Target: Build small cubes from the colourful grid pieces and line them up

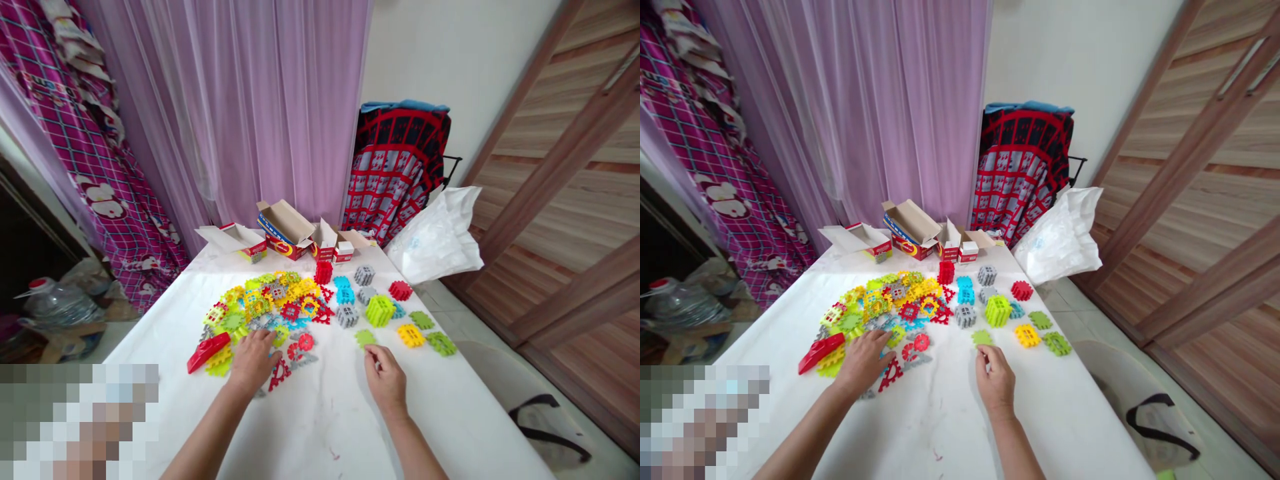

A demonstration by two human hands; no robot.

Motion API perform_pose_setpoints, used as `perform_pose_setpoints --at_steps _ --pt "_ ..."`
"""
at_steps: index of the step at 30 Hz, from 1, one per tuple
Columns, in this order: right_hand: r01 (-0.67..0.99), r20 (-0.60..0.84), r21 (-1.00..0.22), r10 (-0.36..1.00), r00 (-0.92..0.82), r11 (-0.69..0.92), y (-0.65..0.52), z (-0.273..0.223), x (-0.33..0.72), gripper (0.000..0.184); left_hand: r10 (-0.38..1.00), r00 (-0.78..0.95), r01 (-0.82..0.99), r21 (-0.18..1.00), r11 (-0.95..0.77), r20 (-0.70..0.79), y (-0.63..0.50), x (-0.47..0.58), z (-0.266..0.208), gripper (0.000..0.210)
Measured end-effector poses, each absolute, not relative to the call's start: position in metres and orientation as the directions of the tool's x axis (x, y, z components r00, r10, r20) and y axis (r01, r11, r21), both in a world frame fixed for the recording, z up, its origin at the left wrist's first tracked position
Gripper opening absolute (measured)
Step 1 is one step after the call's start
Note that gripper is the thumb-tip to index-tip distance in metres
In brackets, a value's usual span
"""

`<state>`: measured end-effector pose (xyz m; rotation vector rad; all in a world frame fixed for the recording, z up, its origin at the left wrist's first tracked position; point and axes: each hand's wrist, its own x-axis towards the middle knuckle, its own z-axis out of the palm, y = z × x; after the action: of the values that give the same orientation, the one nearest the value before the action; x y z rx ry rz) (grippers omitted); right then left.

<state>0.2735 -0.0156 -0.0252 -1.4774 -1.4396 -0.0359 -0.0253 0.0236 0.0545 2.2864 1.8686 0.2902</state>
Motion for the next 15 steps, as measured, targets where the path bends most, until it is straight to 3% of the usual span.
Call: perform_pose_setpoints --at_steps 4,8,11,15 --pt "0.743 0.643 -0.614 0.714 0.276 0.266 -0.017 -0.025 0.271 0.021 0.98 0.19 0.932 0.305 -0.196 0.051 0.029 -0.023 0.06 0.025" --pt "0.647 0.554 -0.723 0.764 0.332 0.243 -0.021 -0.024 0.263 0.02 0.976 0.199 0.874 0.435 -0.216 0.084 0.028 -0.012 0.061 0.031" --pt "0.45 0.373 -0.874 0.845 0.383 0.183 -0.024 -0.021 0.252 0.03 0.961 0.274 0.755 0.608 -0.244 0.045 0.02 0.011 0.052 0.028" --pt "0.104 0.155 -0.986 0.943 0.296 0.129 -0.029 -0.008 0.24 0.046 0.914 0.406 0.506 0.837 -0.21 -0.016 0.012 0.049 0.032 0.032"
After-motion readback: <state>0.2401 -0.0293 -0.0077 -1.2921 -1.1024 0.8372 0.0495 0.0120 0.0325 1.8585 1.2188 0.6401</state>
